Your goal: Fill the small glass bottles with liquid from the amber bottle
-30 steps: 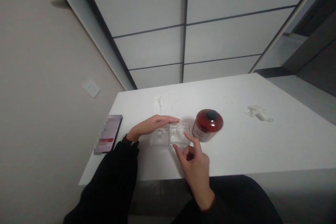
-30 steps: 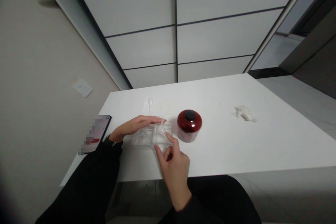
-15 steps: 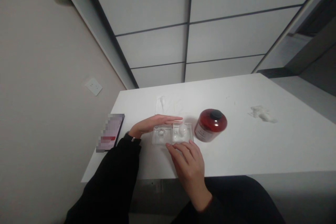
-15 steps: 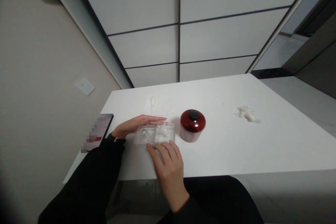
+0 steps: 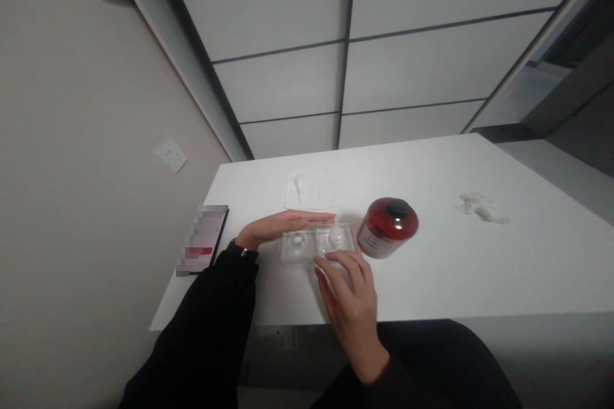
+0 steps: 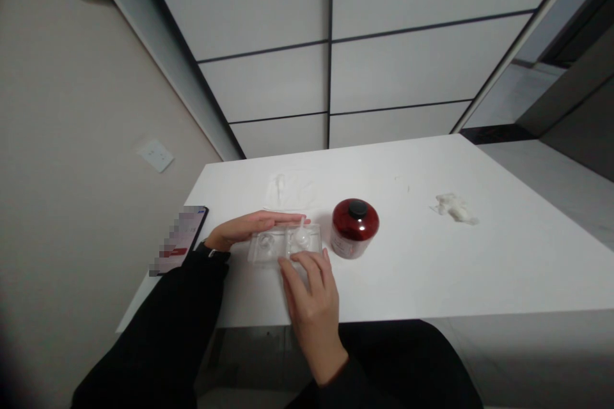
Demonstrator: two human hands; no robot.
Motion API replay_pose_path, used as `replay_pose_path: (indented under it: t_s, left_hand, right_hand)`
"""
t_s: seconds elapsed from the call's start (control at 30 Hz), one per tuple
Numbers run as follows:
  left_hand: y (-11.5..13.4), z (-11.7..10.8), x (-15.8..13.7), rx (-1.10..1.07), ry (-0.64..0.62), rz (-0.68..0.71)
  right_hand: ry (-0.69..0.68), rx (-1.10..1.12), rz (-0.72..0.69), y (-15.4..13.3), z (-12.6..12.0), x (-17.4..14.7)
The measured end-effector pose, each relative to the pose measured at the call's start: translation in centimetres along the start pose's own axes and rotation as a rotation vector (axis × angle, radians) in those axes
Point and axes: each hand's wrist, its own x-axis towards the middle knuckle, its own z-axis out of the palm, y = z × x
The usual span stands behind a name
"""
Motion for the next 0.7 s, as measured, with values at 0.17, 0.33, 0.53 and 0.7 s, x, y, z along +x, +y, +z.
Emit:
replay_pose_path:
  t_s: [0.17, 0.33, 0.53, 0.7]
  left_hand:
    - [0.1, 0.0, 0.1, 0.002, -0.015, -0.039]
    - [0.1, 0.0, 0.3, 0.007, -0.032, -0.059]
    - [0.0, -0.1, 0.2, -0.025, -0.034, -0.054]
    - [0.4, 0.1, 0.1, -0.083, -0.017, -0.064]
  right_hand:
    - [-0.049, 0.021, 0.006, 0.3, 0.0, 0.1]
    - [-0.032, 0.077, 0.035, 0.1, -0.1, 0.4]
    - [0.015, 0.078, 0.103, -0.5, 0.3, 0.6]
    - [0.04, 0.066, 0.132, -0.7, 0.5, 0.9]
